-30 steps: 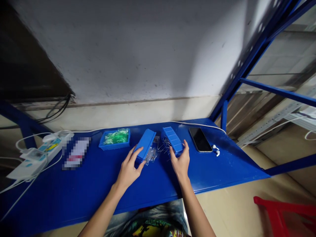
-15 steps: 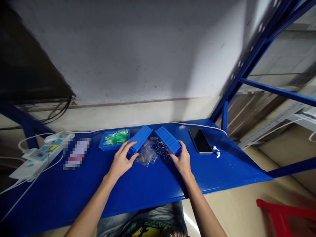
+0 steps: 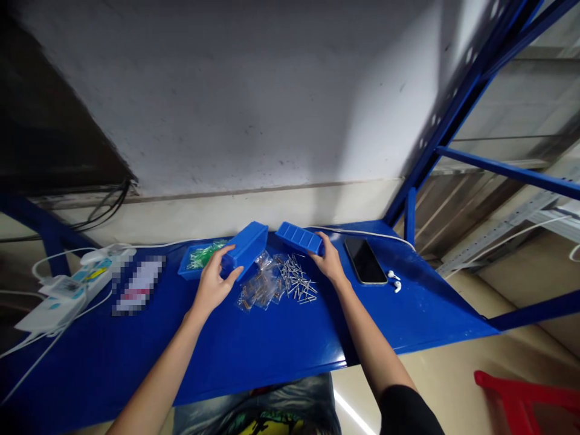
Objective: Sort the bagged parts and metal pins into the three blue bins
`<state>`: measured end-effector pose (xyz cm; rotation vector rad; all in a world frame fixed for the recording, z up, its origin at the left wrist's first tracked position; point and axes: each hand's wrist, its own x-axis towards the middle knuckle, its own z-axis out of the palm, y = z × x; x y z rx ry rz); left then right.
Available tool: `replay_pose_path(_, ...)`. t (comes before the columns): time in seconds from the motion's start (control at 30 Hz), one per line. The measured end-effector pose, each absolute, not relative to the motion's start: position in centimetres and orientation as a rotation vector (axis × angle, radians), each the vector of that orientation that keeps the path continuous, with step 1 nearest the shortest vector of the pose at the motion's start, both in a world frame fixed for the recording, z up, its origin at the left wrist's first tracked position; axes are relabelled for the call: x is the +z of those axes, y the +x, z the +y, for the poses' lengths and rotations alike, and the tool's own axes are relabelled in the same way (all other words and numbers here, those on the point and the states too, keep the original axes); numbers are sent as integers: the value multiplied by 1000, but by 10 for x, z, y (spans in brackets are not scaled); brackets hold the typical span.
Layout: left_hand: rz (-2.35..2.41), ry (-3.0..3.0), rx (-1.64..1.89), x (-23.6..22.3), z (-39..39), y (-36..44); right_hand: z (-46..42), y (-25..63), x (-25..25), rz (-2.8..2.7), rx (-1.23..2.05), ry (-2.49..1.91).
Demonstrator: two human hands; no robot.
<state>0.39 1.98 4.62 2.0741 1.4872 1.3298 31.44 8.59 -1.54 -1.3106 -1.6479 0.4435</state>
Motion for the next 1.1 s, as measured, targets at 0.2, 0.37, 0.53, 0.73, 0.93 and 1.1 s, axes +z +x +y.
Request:
replay_pose_path(0.2,1599,2032,1300,50,58,12,127,315,-7,-1365,549,-1464)
replay_pose_path(0.37,1652,1858,1335,47,106,32,139,327,-8,-1042,430,-1682)
replay_pose_path(0.53,1793,1578,1413,32,140,49,153,338,-6,-920,487,-1773)
replay_pose_path(0.73,1821,1432,1521,5,140,50,159,343,-3,-926,708,-1722)
replay_pose_path(0.93,1837,1928,1521,11,96,61,156,343,-2,-892,817,-1690)
replay_pose_path(1.1,1515,2429,1129,19,44,106,165,346,-2,-857,771,-1772)
